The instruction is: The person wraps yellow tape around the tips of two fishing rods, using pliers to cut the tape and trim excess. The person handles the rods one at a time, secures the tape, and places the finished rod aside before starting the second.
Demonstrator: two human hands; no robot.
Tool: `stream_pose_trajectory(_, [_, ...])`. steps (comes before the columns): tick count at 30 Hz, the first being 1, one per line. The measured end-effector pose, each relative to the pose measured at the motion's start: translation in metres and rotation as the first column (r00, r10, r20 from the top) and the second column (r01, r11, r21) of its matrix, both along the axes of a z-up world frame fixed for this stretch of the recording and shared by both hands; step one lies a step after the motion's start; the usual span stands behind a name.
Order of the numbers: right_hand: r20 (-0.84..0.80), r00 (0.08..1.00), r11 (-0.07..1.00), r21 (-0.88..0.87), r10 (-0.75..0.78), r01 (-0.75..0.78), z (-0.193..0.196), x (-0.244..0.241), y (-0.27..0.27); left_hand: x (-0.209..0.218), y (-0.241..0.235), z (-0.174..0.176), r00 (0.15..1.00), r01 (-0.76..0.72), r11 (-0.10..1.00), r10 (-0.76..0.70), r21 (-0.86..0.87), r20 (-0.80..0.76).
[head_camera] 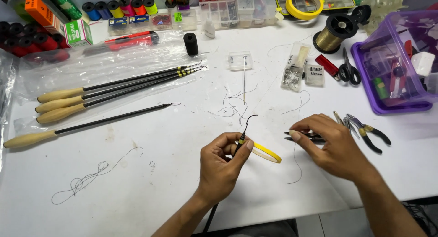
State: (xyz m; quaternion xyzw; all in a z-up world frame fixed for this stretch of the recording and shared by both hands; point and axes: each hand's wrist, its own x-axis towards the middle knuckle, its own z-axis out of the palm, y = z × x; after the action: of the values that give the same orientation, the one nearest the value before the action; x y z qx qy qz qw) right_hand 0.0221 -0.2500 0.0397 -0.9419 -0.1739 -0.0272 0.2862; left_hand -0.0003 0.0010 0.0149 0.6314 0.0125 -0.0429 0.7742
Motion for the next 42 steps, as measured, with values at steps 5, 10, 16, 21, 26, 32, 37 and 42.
stream_pose_trajectory(5, [-0.408, 0.87, 0.888, -0.455, -0.277, 0.07, -0.016, 0.021, -0.028, 0.0, 0.003, 0.001, 0.999, 0.023, 0.999, -0.024, -0.036, -0.026])
stream_pose_trajectory(10, [-0.517, 0.803, 0.851, -0.524, -0.297, -0.022, -0.024, 0.03, -0.036, 0.001, 0.006, 0.004, 0.999, 0.039, 0.998, -0.04, -0.046, -0.013])
stream_pose_trajectory(16, [-0.533, 0.804, 0.888, -0.459, -0.264, -0.012, -0.002, 0.028, -0.039, 0.001, 0.006, 0.003, 0.999, 0.045, 0.998, -0.046, -0.047, -0.027])
stream_pose_trajectory(21, [-0.501, 0.829, 0.889, -0.457, -0.247, -0.011, 0.053, 0.03, -0.017, 0.002, 0.006, 0.001, 0.997, 0.064, 0.996, -0.067, -0.064, -0.042])
stream_pose_trajectory(26, [-0.265, 0.961, 0.82, -0.529, 0.084, -0.218, 0.089, 0.04, 0.003, 0.002, 0.004, 0.003, 0.995, 0.069, 0.996, -0.073, -0.062, -0.064])
stream_pose_trajectory(32, [-0.237, 0.936, 0.586, -0.732, 0.26, -0.348, 0.125, 0.05, 0.053, 0.002, 0.002, 0.003, 0.994, 0.066, 0.994, -0.073, -0.083, -0.083])
stream_pose_trajectory(37, [-0.315, 0.904, 0.455, -0.786, 0.289, -0.419, 0.135, 0.054, 0.087, 0.002, 0.001, 0.0, 0.995, 0.07, 0.99, -0.078, -0.119, -0.068])
stream_pose_trajectory(42, [-0.369, 0.891, 0.385, -0.807, 0.263, -0.448, 0.134, 0.055, 0.105, 0.002, -0.001, 0.001, 0.991, 0.067, 0.99, -0.08, -0.12, -0.108])
